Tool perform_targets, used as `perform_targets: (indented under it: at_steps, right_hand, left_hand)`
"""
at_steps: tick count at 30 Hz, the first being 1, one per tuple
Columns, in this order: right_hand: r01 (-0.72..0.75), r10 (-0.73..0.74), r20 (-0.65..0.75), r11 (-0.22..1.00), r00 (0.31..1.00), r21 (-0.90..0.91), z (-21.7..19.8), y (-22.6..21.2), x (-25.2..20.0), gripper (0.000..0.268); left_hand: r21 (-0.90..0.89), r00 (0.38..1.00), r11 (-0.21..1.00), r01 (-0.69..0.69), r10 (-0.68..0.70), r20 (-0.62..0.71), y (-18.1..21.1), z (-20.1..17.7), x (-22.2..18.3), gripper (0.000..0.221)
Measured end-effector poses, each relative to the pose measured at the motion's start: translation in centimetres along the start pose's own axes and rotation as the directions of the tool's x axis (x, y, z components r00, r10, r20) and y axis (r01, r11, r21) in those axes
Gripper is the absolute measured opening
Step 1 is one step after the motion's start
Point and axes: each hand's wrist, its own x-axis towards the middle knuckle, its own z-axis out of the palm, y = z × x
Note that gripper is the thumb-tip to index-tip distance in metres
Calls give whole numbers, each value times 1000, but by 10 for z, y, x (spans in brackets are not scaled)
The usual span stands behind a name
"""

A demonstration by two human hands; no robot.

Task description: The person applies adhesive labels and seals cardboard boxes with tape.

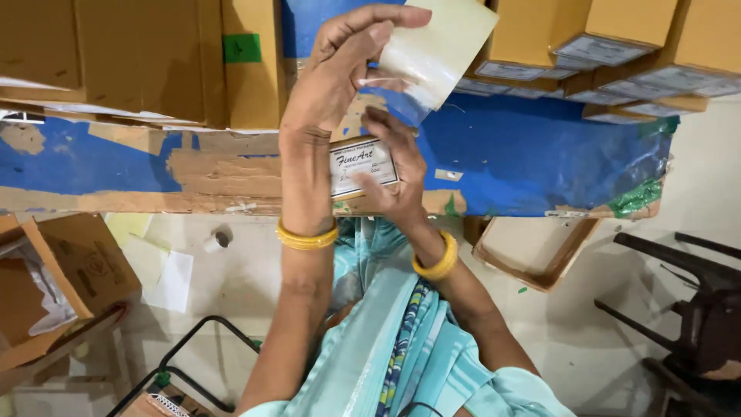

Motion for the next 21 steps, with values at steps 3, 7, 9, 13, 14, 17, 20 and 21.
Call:
perform_targets:
  at_steps: [3, 7, 9, 13, 14, 17, 20, 21]
  right_hand:
    - [39, -46, 69, 995, 997, 90, 13, 20, 8, 78]
    - [62, -78, 252, 996, 965, 70, -17, 41, 9, 115]
    - [179, -130, 382, 979, 915, -96, -32, 22, 25, 106]
    - [489, -214, 565, 778, 797, -394, -35, -47, 51, 107]
    - [507, -233, 572, 773, 786, -382, -30, -43, 48, 107]
    - [481, -56, 590, 642, 806, -597, -23, -37, 43, 100]
    - [504, -67, 596, 615, 800, -607, -27, -46, 45, 94]
    - [486, -2, 618, 621, 786, -615, -31, -48, 46, 97]
  left_hand:
    - [-110, 996, 990, -86, 82, -33, 2, -12, -3, 30]
    - [-191, 981, 962, -194, 187, -52, -12, -24, -4, 31]
    - [-209, 978, 955, -209, 203, -49, -14, -22, -2, 31]
    - [-255, 981, 947, -196, 189, -51, -38, -8, 15, 33]
    - [-243, 977, 946, -215, 208, -57, -35, -4, 14, 33]
    - [-234, 984, 956, -174, 164, -65, -31, 2, 13, 32]
    - [-217, 992, 969, -117, 106, -62, -33, -9, -5, 31]
    - [-147, 988, 984, -106, 86, -131, -33, -16, -14, 32]
